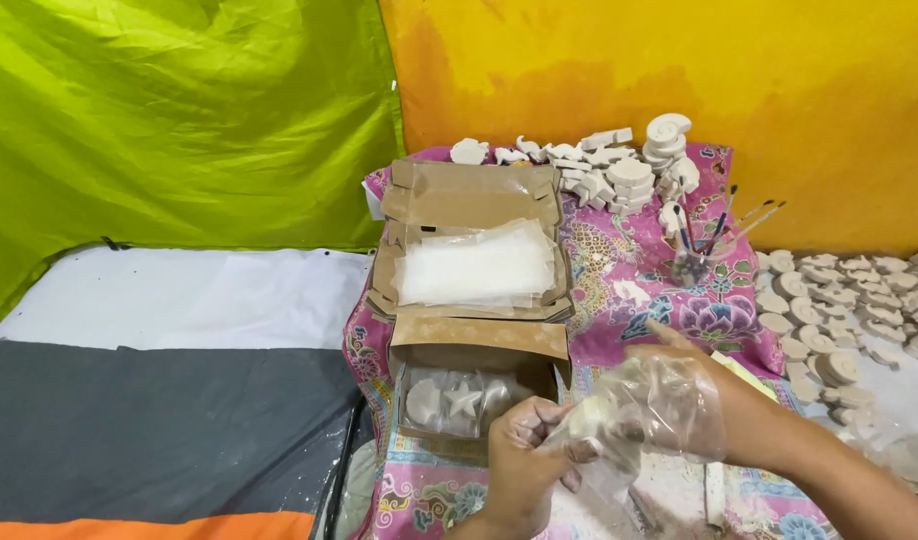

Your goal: Preparing a casting mixture by combining powder and liquid, then pouring it into a mold to create small toy figures.

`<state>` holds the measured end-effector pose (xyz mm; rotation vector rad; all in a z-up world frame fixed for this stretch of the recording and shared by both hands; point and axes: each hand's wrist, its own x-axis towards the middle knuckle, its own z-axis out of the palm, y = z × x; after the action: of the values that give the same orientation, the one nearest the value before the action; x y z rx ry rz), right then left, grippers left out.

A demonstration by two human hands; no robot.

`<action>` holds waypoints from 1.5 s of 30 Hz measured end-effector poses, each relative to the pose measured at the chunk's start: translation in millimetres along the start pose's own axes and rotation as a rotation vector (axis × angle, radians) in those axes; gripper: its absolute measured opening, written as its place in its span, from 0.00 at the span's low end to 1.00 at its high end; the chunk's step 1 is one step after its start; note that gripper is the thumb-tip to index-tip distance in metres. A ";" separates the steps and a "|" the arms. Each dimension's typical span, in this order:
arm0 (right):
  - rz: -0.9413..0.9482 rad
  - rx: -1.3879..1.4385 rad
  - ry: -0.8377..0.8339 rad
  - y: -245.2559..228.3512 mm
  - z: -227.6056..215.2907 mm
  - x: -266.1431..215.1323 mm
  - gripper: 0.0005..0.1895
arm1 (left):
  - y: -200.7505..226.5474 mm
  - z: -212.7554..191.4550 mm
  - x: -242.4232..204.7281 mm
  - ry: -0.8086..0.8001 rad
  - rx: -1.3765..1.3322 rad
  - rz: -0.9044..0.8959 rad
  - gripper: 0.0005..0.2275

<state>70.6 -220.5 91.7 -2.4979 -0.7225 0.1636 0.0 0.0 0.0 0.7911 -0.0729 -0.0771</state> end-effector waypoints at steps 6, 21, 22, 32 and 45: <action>-0.222 0.268 0.040 -21.1 -13.1 -0.4 0.12 | 5.6 -1.6 -4.0 -0.059 -0.064 -0.086 0.11; 0.284 0.198 -0.224 -28.4 8.8 11.1 0.12 | -15.8 -10.6 0.9 -0.081 -0.282 -0.298 0.26; 0.285 0.197 -0.223 -33.3 1.9 13.0 0.12 | -19.2 -13.3 2.3 -0.082 -0.283 -0.298 0.26; 0.349 -0.133 -0.349 -35.5 -21.2 31.5 0.18 | -18.5 -30.0 1.7 -0.019 -0.304 -0.235 0.27; 0.122 -0.288 -0.309 -36.1 -0.9 8.8 0.38 | -4.7 -24.9 10.7 0.135 -0.067 -0.074 0.16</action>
<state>61.6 -190.4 111.7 -2.8289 -0.7600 0.5333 12.8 13.3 -20.5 0.7299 0.0867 -0.0954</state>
